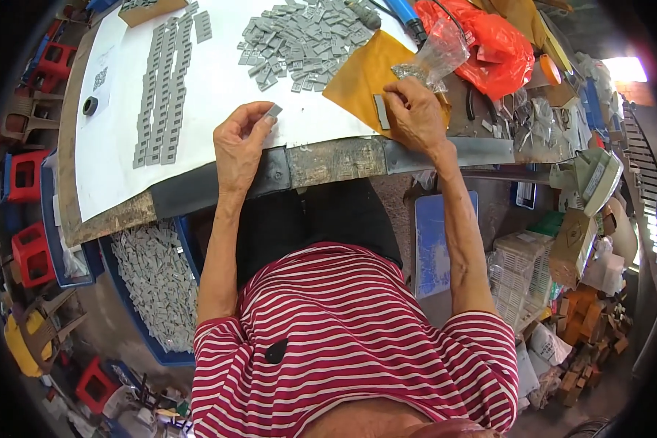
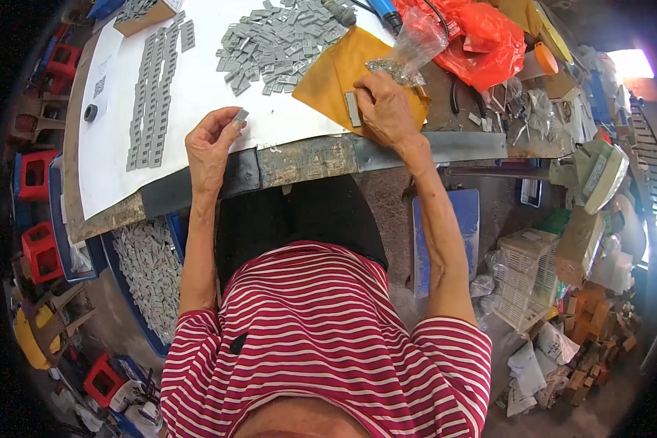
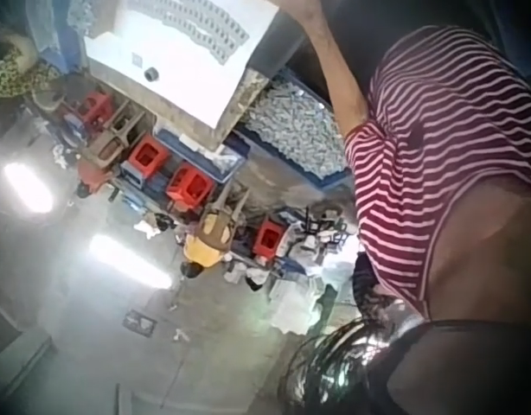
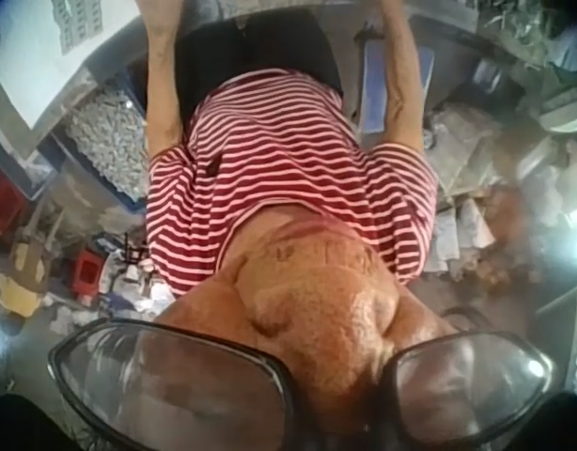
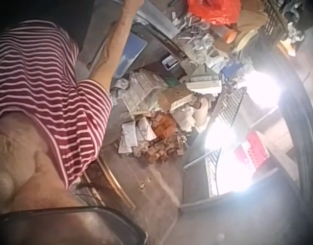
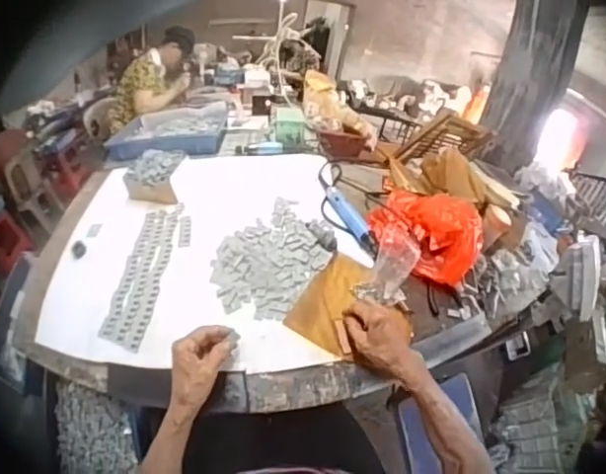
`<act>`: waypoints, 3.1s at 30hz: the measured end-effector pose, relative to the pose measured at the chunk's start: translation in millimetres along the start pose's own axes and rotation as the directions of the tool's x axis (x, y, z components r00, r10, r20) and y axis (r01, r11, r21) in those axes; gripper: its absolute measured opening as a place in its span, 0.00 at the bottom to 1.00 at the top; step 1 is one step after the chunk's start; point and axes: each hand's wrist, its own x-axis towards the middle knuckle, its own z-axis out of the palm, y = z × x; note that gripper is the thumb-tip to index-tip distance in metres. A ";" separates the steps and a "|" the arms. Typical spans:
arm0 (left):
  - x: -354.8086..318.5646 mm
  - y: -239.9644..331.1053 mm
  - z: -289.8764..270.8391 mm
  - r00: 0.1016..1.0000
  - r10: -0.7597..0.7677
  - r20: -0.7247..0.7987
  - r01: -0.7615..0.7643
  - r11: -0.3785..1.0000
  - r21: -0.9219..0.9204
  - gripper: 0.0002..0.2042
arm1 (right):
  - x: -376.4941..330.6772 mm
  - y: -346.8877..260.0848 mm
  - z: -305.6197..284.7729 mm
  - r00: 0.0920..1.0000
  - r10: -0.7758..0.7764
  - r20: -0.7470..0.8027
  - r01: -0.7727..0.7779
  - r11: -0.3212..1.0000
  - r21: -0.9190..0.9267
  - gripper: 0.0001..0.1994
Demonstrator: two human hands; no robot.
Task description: Sorting and arranging small rectangular grey components on a white template sheet on a workbench.
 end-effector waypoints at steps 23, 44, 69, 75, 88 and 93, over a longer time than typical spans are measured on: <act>-1.1 -0.4 1.2 1.000 0.022 0.000 -0.022 0.998 0.054 0.08 | 18.4 11.4 2.5 0.862 -0.394 0.318 0.472 0.852 -0.226 0.02; 1.1 2.7 -3.7 1.000 -0.012 0.018 0.013 0.999 -0.032 0.10 | 17.3 -23.3 -1.5 0.918 0.292 0.270 -0.377 0.854 0.357 0.07; 3.3 -1.9 -6.5 0.999 -0.015 -0.031 0.006 0.964 -0.266 0.10 | 25.1 -98.8 64.3 0.790 0.179 0.586 -0.610 0.130 0.782 0.06; 1.7 -0.5 -9.2 1.000 0.008 0.015 -0.005 0.981 -0.192 0.12 | 25.5 -113.9 70.9 0.842 0.172 0.511 -0.539 0.308 0.784 0.06; 3.8 0.0 -9.8 0.999 -0.047 0.008 0.047 0.949 -0.313 0.08 | 26.5 -109.8 71.0 0.832 0.197 0.519 -0.555 0.289 0.780 0.05; 4.2 0.8 -9.6 0.998 -0.058 -0.025 0.046 0.938 -0.343 0.08 | 20.3 -106.0 73.3 0.822 0.197 0.534 -0.568 0.238 0.788 0.04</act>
